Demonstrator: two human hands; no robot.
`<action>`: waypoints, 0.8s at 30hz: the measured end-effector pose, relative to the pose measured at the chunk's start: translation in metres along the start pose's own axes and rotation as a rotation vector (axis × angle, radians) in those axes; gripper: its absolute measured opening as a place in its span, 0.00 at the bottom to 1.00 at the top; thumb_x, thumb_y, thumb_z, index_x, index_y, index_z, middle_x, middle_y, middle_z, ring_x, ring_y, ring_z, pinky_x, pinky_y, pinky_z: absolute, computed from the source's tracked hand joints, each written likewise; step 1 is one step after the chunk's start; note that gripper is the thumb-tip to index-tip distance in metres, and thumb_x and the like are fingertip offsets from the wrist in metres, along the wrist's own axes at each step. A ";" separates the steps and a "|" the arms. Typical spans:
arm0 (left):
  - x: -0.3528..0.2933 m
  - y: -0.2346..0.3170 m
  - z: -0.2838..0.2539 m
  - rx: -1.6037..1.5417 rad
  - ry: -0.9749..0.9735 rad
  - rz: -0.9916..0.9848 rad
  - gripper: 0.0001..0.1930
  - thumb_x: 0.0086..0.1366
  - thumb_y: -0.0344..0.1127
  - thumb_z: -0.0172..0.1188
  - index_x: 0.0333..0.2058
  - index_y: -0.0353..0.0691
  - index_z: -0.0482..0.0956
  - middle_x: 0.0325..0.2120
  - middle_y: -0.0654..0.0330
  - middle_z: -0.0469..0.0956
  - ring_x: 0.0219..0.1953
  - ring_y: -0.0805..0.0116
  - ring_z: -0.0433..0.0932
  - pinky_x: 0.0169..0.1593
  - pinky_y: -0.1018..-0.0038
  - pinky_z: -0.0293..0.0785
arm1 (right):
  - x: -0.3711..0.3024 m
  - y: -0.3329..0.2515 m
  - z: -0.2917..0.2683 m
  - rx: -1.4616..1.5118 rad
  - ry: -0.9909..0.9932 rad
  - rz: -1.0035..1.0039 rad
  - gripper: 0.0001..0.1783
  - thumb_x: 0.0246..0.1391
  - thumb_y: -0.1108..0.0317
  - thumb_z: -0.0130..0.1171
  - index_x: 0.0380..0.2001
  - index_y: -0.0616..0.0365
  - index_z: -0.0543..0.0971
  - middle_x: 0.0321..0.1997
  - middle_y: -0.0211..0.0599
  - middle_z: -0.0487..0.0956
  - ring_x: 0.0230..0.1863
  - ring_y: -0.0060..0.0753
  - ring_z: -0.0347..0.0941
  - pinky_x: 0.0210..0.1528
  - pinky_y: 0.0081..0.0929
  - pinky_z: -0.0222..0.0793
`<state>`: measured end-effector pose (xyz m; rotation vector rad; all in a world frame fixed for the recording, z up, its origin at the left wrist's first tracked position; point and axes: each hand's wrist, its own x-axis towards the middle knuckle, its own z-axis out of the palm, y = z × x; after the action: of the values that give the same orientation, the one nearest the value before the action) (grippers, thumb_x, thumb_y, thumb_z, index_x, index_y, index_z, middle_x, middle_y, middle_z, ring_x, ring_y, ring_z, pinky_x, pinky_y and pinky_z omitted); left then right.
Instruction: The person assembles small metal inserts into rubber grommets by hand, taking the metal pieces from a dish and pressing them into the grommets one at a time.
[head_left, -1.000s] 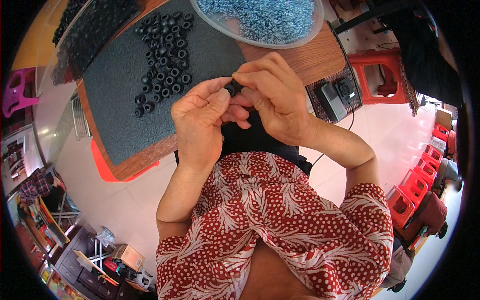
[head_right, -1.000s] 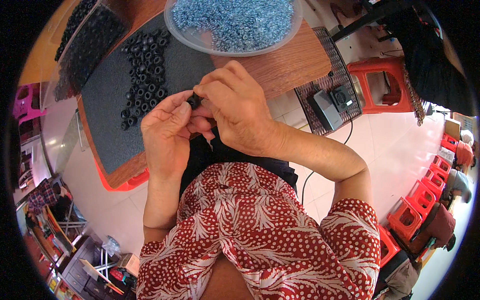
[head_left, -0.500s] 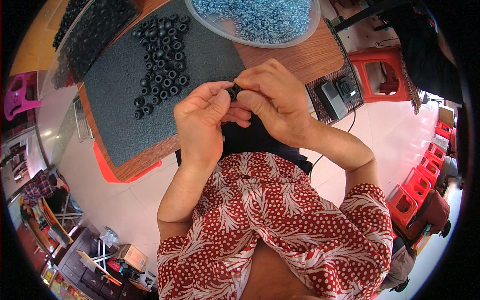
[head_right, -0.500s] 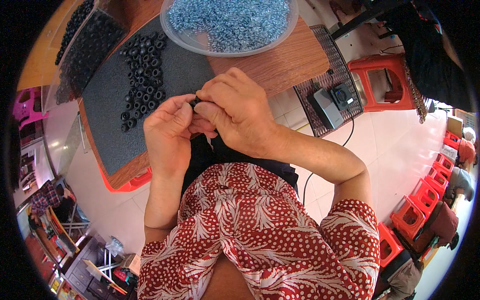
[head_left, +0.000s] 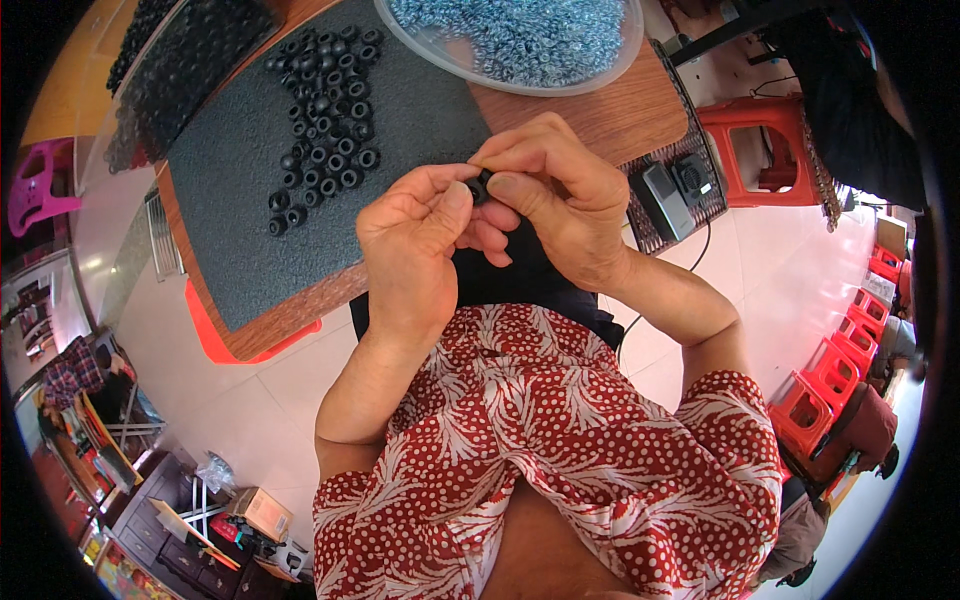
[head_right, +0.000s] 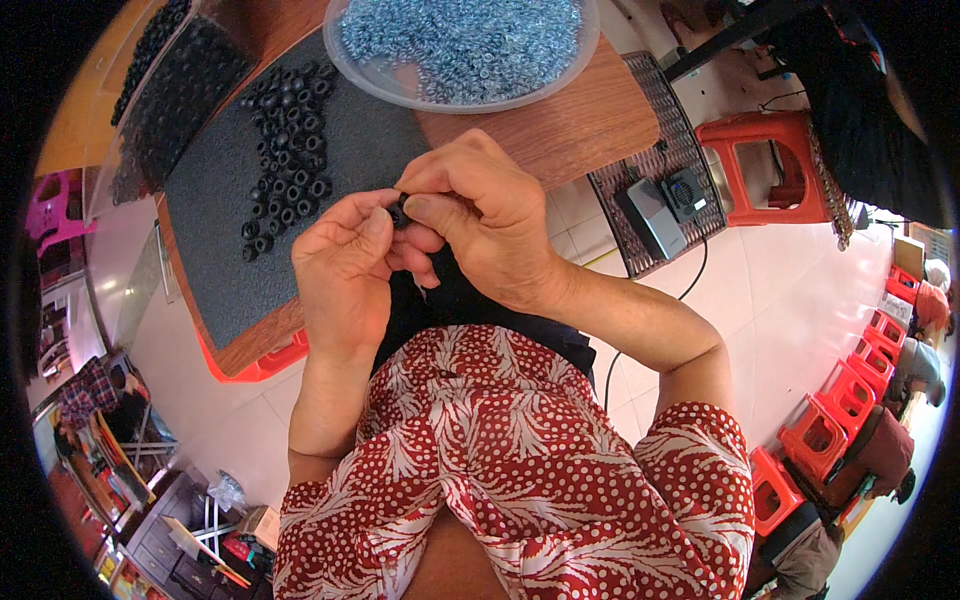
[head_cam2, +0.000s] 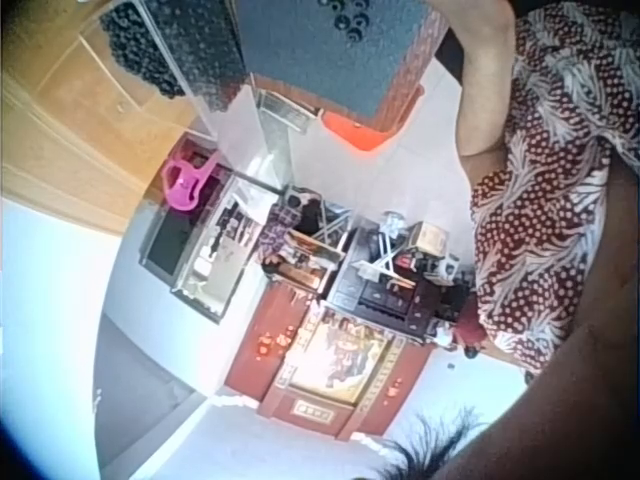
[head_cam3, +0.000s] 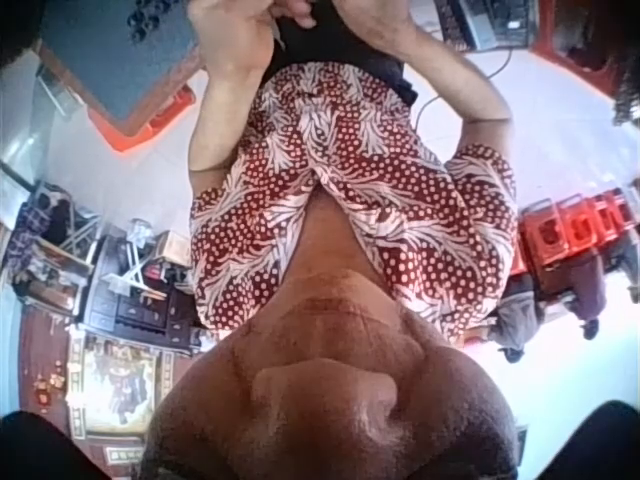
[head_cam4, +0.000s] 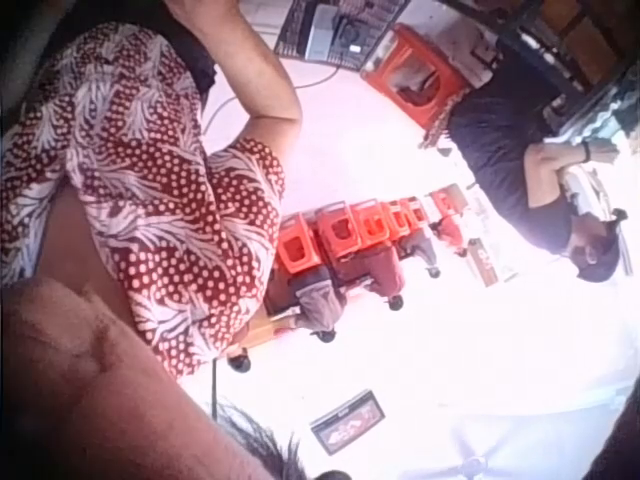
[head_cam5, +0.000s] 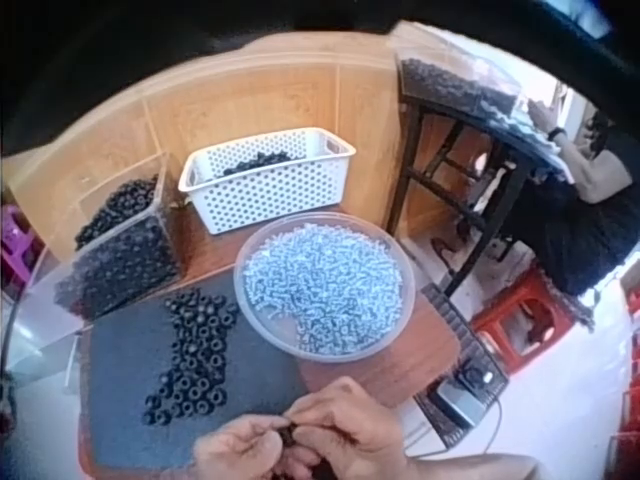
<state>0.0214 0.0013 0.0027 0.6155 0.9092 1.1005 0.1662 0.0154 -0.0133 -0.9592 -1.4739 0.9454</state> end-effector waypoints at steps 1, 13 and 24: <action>0.000 0.000 -0.001 -0.010 -0.012 -0.004 0.09 0.63 0.27 0.47 0.38 0.26 0.71 0.23 0.48 0.76 0.21 0.67 0.76 0.24 0.74 0.75 | 0.000 0.000 -0.001 -0.006 -0.023 -0.029 0.07 0.42 0.83 0.57 0.28 0.64 0.75 0.33 0.35 0.75 0.35 0.25 0.69 0.34 0.19 0.66; -0.005 -0.006 0.005 0.211 0.036 0.195 0.09 0.64 0.29 0.49 0.39 0.28 0.72 0.24 0.58 0.76 0.22 0.77 0.73 0.26 0.81 0.72 | 0.000 -0.012 0.006 0.265 0.028 0.264 0.03 0.46 0.81 0.56 0.27 0.64 0.74 0.39 0.37 0.72 0.34 0.20 0.68 0.35 0.17 0.67; -0.001 0.003 -0.002 -0.085 -0.012 -0.130 0.10 0.64 0.28 0.47 0.38 0.26 0.70 0.23 0.48 0.76 0.20 0.67 0.75 0.22 0.73 0.74 | 0.000 -0.005 0.003 0.097 -0.035 0.035 0.04 0.46 0.83 0.54 0.27 0.64 0.73 0.38 0.37 0.73 0.36 0.22 0.68 0.36 0.18 0.66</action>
<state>0.0180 0.0010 0.0047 0.4860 0.8757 1.0119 0.1631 0.0135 -0.0094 -0.9042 -1.4312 1.0544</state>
